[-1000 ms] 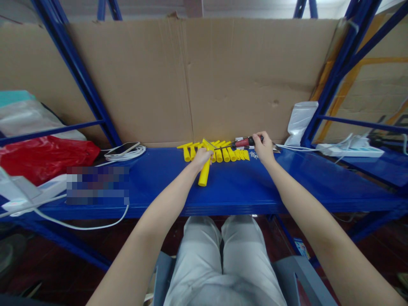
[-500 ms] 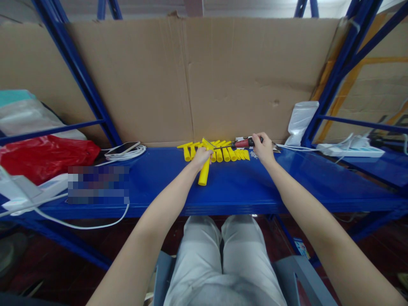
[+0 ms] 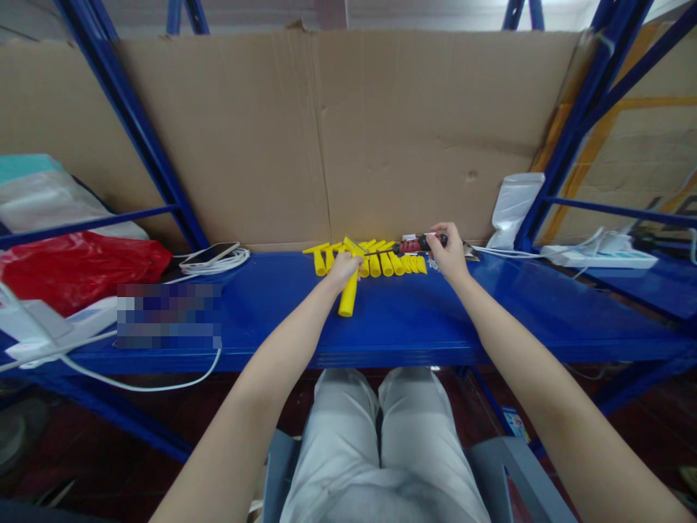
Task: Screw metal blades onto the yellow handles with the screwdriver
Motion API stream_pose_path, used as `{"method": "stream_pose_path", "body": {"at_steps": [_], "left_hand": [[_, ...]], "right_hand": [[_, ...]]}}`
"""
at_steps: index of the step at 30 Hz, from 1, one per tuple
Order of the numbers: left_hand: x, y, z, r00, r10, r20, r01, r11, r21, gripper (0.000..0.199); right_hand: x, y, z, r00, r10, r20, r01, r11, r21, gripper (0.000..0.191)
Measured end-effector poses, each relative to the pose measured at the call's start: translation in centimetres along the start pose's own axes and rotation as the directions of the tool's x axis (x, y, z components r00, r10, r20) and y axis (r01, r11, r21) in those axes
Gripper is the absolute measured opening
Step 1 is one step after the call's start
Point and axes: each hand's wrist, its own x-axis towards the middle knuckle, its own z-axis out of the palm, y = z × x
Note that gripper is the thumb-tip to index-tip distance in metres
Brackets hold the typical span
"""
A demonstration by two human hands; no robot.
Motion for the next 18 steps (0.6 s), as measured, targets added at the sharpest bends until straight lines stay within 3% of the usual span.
{"method": "stream_pose_path", "body": {"at_steps": [8,12,18], "left_hand": [[-0.3,0.2,0.2,1.000,0.000,0.004,0.000,1.000,-0.002,0.025],[-0.9,0.6,0.4,1.000,-0.007,0.007,0.006,0.999,0.044,0.028],[-1.1,0.8,0.5,1.000,0.005,-0.017,-0.004,0.998,0.057,0.030]], "right_hand": [[0.2,-0.2,-0.1,0.993,0.082,-0.085,-0.088,0.994,-0.059,0.041],[0.6,0.1,-0.2,0.982,0.136,-0.130,-0.137,0.991,-0.003,0.039],[0.6,0.4,0.0,0.974,0.228,-0.004,-0.226,0.965,0.131,0.037]]}}
